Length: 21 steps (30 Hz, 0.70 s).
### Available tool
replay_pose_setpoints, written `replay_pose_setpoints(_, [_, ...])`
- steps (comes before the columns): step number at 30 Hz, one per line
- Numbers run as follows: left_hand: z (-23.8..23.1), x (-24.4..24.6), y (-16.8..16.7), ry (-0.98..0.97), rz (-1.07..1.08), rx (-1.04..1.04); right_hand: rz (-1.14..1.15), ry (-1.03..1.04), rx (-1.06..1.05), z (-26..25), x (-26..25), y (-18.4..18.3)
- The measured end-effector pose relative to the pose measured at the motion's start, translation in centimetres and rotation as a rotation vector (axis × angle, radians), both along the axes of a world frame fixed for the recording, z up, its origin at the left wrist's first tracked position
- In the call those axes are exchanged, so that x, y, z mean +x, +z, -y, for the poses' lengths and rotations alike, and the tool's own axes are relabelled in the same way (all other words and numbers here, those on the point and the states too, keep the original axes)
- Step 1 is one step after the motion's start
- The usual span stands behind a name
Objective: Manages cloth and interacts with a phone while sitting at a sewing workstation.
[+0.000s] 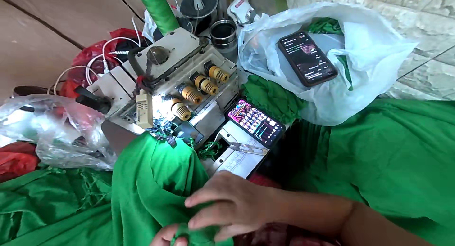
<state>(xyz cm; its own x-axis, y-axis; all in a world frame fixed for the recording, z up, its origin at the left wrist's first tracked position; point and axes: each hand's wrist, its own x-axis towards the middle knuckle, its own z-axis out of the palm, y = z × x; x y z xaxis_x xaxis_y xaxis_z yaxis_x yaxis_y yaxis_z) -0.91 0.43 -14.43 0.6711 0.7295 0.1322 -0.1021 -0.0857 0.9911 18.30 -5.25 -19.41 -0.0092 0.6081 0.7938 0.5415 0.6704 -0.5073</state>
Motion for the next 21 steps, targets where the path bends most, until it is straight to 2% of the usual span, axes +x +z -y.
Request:
replay_pose_setpoints(4, [0.1, -0.3, -0.4, 0.020, -0.057, 0.057, 0.027, 0.045, 0.074, 0.0, -0.5, 0.3])
replay_pose_setpoints(7, [0.0, -0.6, -0.7, 0.087, -0.102, 0.195, 0.099, 0.056, 0.052, -0.1, 0.0, 0.6])
replay_pose_setpoints(12, [0.2, -0.4, -0.6, 0.144, -0.134, 0.246, 0.153, 0.099, -0.026, 0.4, 0.1, 0.9])
replay_pose_setpoints(19, [0.6, -0.6, 0.1, -0.010, -0.213, 0.412, -0.121, 0.177, -0.232, 0.3, 0.5, 1.0])
replay_pose_setpoints(21, [0.9, -1.1, 0.2, -0.039, -0.290, 0.456, -0.127, 0.197, -0.256, 0.3, 0.5, 0.9])
